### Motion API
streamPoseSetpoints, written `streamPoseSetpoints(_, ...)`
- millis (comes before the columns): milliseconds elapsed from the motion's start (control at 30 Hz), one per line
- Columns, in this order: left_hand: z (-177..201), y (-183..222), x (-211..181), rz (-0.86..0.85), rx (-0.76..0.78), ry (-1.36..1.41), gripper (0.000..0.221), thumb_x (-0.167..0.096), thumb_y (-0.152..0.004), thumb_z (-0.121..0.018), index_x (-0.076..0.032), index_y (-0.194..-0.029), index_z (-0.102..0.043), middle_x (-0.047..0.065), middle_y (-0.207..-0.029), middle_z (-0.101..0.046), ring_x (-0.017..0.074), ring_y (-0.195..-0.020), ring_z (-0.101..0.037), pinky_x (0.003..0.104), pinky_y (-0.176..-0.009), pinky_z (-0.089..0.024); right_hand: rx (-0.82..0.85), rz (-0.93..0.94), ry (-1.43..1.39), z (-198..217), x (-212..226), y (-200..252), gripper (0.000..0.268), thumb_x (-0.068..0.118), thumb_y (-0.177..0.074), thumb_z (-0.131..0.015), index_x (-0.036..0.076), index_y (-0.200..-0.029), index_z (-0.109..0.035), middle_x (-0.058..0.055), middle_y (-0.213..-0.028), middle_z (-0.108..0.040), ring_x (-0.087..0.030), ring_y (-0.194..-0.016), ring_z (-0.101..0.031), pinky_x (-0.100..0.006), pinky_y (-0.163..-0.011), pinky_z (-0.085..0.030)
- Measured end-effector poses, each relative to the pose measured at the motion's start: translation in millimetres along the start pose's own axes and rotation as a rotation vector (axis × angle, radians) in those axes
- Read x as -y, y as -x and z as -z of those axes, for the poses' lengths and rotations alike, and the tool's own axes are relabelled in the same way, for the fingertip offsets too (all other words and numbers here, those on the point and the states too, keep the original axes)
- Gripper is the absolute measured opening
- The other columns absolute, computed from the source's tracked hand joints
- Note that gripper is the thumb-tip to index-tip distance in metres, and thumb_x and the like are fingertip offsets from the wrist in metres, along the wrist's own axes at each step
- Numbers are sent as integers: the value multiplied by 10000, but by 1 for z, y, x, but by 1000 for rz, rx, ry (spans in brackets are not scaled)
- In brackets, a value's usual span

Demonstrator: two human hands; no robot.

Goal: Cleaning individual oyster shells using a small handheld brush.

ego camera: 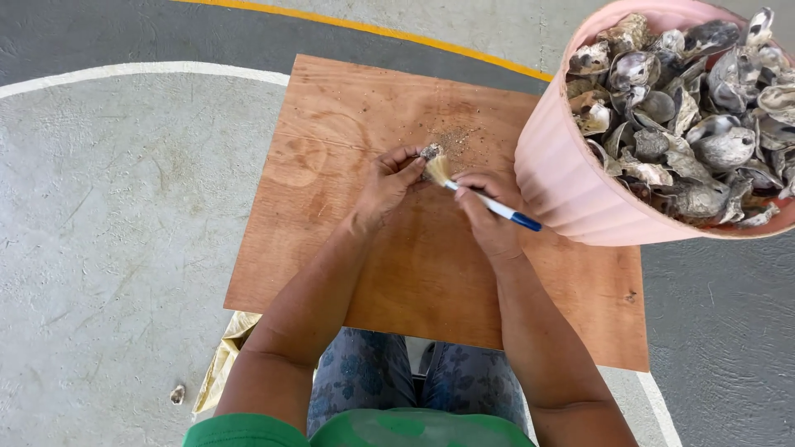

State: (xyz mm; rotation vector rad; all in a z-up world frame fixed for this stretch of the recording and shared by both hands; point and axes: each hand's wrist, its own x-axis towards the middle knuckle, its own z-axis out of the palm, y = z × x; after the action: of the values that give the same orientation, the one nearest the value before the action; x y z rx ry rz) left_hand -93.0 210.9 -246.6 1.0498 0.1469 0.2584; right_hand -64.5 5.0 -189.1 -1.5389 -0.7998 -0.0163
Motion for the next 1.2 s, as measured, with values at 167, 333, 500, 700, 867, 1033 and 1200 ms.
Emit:
streamPoseSetpoints(167,7,-4,7,-63,11,20,205,-37,-1019,-626,-20,-1208,-703,97,-1097,-746,164,-958,-721,322,-866,-644,202,95,-13,5,-19,0,59,-34,-939,-683,-23,-990,-710,-132,-1042,-742,-134,-838,-677,-250,-731,-583)
streamPoseSetpoints(333,7,-3,5,-24,-3,-57,216,-47,-999,-637,-22,-1205,-697,124,-1070,-750,190,-929,-734,353,-841,-670,-4,61,-250,14,-10,-2,116,-37,-977,-631,-28,-1068,-702,-136,-1092,-715,-118,-822,-671,-242,-731,-585)
streamPoseSetpoints(500,-5,4,-5,53,-28,-32,234,-51,-975,-626,-45,-1197,-699,85,-1094,-767,173,-993,-751,334,-900,-672,-8,83,-70,7,-17,-3,112,-60,-931,-646,-40,-1029,-696,-129,-1062,-711,-118,-797,-688,-232,-682,-604)
streamPoseSetpoints(700,-1,6,-5,-31,-37,-59,209,-39,-1011,-639,-37,-1209,-708,112,-1093,-749,188,-968,-722,359,-891,-650,222,140,-9,13,-18,-2,74,-68,-939,-663,-28,-983,-707,-132,-1046,-727,-140,-887,-661,-234,-768,-558)
streamPoseSetpoints(867,-1,5,-8,-3,-22,18,213,-61,-999,-635,-46,-1202,-701,110,-1118,-750,194,-1009,-737,363,-927,-652,49,64,-184,18,-10,-6,74,-11,-933,-670,7,-995,-706,-106,-1023,-716,-92,-747,-632,-202,-651,-541)
streamPoseSetpoints(1033,-3,8,-9,45,-39,15,223,-51,-973,-650,-32,-1190,-699,115,-1118,-750,208,-1015,-743,384,-928,-665,-18,23,-232,10,-13,-4,90,11,-947,-652,26,-1015,-709,-97,-1044,-718,-102,-805,-684,-219,-719,-600)
streamPoseSetpoints(1200,-3,7,-12,6,-11,109,197,-77,-1000,-634,-39,-1183,-696,101,-1115,-746,203,-1034,-724,374,-946,-634,251,-49,29,6,-19,-2,43,-5,-924,-691,29,-933,-716,-105,-995,-741,-115,-817,-679,-222,-717,-588)
